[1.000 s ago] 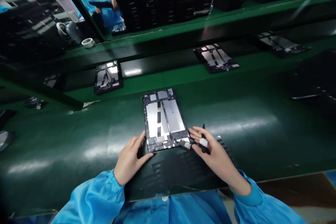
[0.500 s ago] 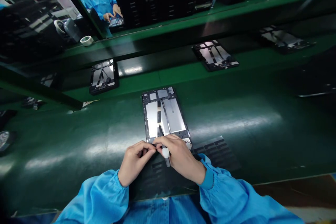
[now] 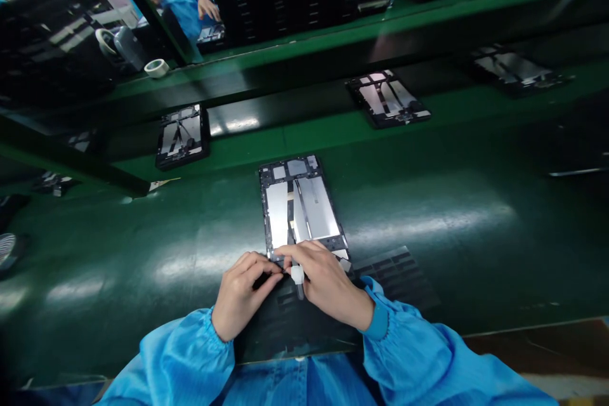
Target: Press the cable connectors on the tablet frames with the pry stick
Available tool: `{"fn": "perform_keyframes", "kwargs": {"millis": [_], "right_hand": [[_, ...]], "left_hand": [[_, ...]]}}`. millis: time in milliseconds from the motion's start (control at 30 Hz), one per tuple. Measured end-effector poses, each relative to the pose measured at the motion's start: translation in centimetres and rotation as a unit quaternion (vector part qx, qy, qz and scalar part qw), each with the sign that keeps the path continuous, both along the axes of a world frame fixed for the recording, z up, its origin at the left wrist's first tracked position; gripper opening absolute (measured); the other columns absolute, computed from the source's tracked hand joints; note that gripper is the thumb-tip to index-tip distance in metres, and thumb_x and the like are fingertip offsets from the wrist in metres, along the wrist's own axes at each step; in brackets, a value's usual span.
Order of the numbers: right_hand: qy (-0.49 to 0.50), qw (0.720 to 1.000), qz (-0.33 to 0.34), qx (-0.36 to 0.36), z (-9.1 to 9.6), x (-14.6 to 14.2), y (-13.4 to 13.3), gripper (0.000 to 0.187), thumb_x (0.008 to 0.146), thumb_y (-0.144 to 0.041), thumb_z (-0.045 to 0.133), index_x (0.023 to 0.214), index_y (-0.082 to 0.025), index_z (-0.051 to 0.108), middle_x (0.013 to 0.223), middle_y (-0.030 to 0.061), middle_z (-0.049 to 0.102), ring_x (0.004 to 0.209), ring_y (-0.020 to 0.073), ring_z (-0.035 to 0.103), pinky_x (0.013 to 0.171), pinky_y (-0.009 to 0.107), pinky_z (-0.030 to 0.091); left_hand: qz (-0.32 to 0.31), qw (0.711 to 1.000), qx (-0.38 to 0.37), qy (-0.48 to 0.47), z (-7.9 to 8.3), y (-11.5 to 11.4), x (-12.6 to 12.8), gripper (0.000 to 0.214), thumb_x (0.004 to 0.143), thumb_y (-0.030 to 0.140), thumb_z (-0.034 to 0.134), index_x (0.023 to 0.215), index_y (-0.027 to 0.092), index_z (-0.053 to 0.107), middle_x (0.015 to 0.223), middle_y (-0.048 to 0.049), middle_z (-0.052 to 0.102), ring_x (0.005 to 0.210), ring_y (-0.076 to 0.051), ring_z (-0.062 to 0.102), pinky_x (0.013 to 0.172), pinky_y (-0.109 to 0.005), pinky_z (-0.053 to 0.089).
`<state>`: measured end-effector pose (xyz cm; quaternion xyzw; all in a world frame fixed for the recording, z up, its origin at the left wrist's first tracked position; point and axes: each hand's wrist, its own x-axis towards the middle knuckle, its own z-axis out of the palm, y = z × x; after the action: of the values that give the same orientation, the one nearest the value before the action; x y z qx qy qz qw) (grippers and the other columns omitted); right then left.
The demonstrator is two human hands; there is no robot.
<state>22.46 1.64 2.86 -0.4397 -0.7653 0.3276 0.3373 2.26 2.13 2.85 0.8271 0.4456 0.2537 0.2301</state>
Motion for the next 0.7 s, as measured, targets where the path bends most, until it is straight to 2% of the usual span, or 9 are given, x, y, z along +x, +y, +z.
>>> {"fn": "perform_keyframes", "kwargs": {"millis": [100, 167, 267, 500, 700], "right_hand": [[-0.011, 1.000, 0.013, 0.022, -0.2, -0.2, -0.1, 0.058, 0.080, 0.008, 0.043, 0.125, -0.027, 0.054, 0.088, 0.0035, 0.065, 0.085, 0.0232, 0.060, 0.074, 0.035, 0.049], [-0.023, 0.999, 0.014, 0.032, -0.3, -0.2, -0.3, 0.063, 0.076, 0.011, 0.040, 0.125, -0.025, 0.053, 0.089, 0.0044, 0.063, 0.084, 0.0236, 0.058, 0.072, 0.035, 0.048], [-0.040, 0.998, 0.016, 0.041, -0.3, -0.2, -0.4, 0.065, 0.073, 0.012, 0.039, 0.126, -0.024, 0.052, 0.090, 0.0055, 0.063, 0.081, 0.0238, 0.056, 0.070, 0.036, 0.048], [-0.025, 0.999, 0.024, 0.017, -0.5, 0.0, -0.6, 0.071, 0.073, 0.014, 0.041, 0.133, -0.025, 0.048, 0.096, 0.0057, 0.063, 0.087, 0.0237, 0.057, 0.075, 0.037, 0.050], [-0.034, 0.999, 0.026, 0.010, -0.5, 0.0, -0.6, 0.071, 0.072, 0.014, 0.041, 0.132, -0.025, 0.049, 0.102, 0.0066, 0.064, 0.089, 0.0238, 0.058, 0.075, 0.038, 0.050]], "left_hand": [[-0.002, 0.999, 0.027, 0.026, 0.0, -0.3, -0.2, 0.018, 0.098, 0.032, 0.054, 0.090, 0.022, 0.067, 0.084, -0.0032, 0.064, 0.080, -0.016, 0.061, 0.068, -0.026, 0.050], [-0.021, 0.992, 0.098, 0.071, 0.0, -0.6, -0.6, 0.014, 0.098, 0.026, 0.054, 0.098, 0.022, 0.068, 0.086, -0.0030, 0.065, 0.078, -0.016, 0.059, 0.066, -0.027, 0.047], [-0.061, 0.973, 0.185, 0.123, 0.0, -0.9, -1.5, 0.023, 0.098, 0.017, 0.053, 0.117, 0.022, 0.064, 0.097, -0.0039, 0.069, 0.080, -0.017, 0.058, 0.070, -0.028, 0.046], [-0.089, 0.967, 0.197, 0.135, -0.5, -0.7, -2.7, 0.030, 0.099, 0.014, 0.049, 0.126, 0.022, 0.059, 0.108, -0.0047, 0.069, 0.087, -0.017, 0.059, 0.075, -0.030, 0.046], [-0.093, 0.967, 0.204, 0.118, -0.8, -0.7, -2.5, 0.030, 0.097, 0.013, 0.053, 0.125, 0.021, 0.060, 0.107, -0.0057, 0.068, 0.087, -0.017, 0.059, 0.075, -0.030, 0.047]]}}
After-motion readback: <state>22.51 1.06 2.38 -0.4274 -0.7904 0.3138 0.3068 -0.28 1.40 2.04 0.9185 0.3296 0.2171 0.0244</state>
